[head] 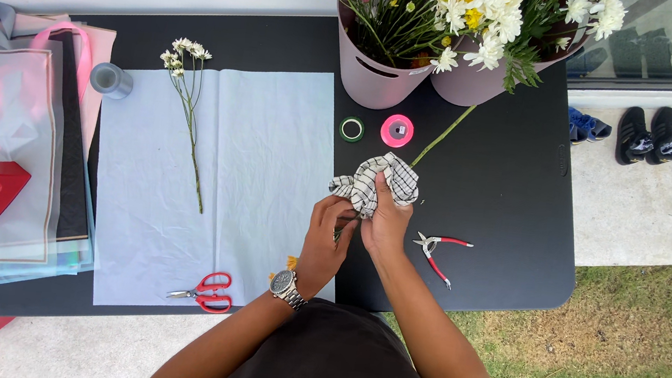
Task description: The person selects several flowers from buckets and cleans their stems with a cloth before trimming them with shears and placing them on a sheet of paper.
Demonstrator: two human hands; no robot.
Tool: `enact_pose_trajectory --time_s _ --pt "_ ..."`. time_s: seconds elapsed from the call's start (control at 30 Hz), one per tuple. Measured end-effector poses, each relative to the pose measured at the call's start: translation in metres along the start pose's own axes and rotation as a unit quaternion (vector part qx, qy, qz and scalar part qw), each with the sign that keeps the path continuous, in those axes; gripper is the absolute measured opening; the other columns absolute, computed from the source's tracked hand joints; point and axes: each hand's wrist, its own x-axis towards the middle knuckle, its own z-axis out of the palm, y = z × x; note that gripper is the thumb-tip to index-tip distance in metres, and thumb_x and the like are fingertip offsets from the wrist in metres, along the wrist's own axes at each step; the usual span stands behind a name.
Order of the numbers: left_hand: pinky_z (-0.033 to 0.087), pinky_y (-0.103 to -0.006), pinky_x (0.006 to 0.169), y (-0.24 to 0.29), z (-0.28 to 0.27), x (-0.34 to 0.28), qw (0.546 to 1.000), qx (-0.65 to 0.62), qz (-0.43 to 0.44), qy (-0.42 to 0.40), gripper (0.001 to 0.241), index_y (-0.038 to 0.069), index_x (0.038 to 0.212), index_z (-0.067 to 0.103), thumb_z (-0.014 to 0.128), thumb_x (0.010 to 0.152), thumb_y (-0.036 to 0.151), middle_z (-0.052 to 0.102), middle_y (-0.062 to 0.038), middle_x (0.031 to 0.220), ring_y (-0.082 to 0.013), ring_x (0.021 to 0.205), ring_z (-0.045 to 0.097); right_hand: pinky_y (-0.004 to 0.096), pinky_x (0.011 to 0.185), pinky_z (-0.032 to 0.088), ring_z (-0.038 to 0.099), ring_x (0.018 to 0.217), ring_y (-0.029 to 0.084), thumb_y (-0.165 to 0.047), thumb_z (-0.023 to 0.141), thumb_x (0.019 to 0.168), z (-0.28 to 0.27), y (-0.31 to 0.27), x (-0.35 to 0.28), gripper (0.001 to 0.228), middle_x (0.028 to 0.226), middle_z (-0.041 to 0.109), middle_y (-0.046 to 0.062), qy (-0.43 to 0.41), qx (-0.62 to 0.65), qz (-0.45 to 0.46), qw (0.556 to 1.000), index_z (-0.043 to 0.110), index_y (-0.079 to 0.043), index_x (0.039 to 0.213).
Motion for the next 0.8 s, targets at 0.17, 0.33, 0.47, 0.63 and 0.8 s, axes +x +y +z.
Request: enact_pose_trajectory --time_s 0.17,0.33,0.47,0.63,0.8 --pt "0.068 -0.0529 0.086 -0.012 -0.004 0.002 0.990 -0.106 -0.092 -0.006 0.024 0.002 0.132 0.067 0.074 0.110 0.008 0.075 -0.022 0.110 -0.0449 0.104 0.081 0.044 0.087 0.073 0.084 0.102 0.028 -0.010 0.083 0.101 -0.026 0.004 0.010 0.041 0.126 0.083 0.011 -0.127 0.028 0.051 0.990 0.071 -0.011 0.139" --pt "0.068 -0.0406 0.082 -0.012 -0.014 -0.001 0.985 -0.139 -0.091 0.032 0.013 0.007 0.121 0.079 0.077 0.108 0.011 0.083 -0.014 0.099 -0.0274 0.091 0.086 0.060 0.106 0.065 0.079 0.123 0.034 -0.064 0.078 0.095 0.001 -0.049 0.007 0.061 0.141 0.080 0.005 -0.158 0.186 0.174 0.954 0.073 -0.025 0.141" --pt "0.069 -0.0447 0.079 -0.012 -0.023 -0.016 0.991 -0.105 -0.075 -0.035 0.015 0.005 0.123 0.079 0.075 0.110 0.009 0.081 -0.017 0.098 -0.0313 0.091 0.085 0.076 0.127 0.044 0.063 0.146 0.048 -0.068 0.079 0.093 -0.006 -0.066 0.054 0.082 0.162 0.065 0.014 -0.163 0.221 0.129 0.953 0.061 -0.021 0.157" --pt "0.068 -0.0563 0.088 0.007 -0.028 -0.014 0.986 -0.097 -0.073 -0.116 0.026 0.002 0.139 0.069 0.067 0.116 0.013 0.079 -0.023 0.108 -0.0415 0.102 0.082 0.054 0.107 0.070 0.080 0.122 0.034 -0.014 0.081 0.107 0.011 -0.056 0.070 0.031 0.134 0.082 0.012 -0.129 0.103 -0.046 0.985 0.077 -0.014 0.138" --pt "0.067 -0.0366 0.074 -0.020 0.003 -0.007 0.971 -0.177 -0.145 -0.076 0.022 0.002 0.133 0.070 0.061 0.119 0.016 0.079 -0.018 0.093 -0.0186 0.076 0.076 0.067 0.110 0.065 0.074 0.133 0.041 -0.033 0.075 0.111 0.022 -0.060 0.046 0.042 0.148 0.074 0.014 -0.232 0.122 -0.023 0.965 0.068 -0.017 0.149"
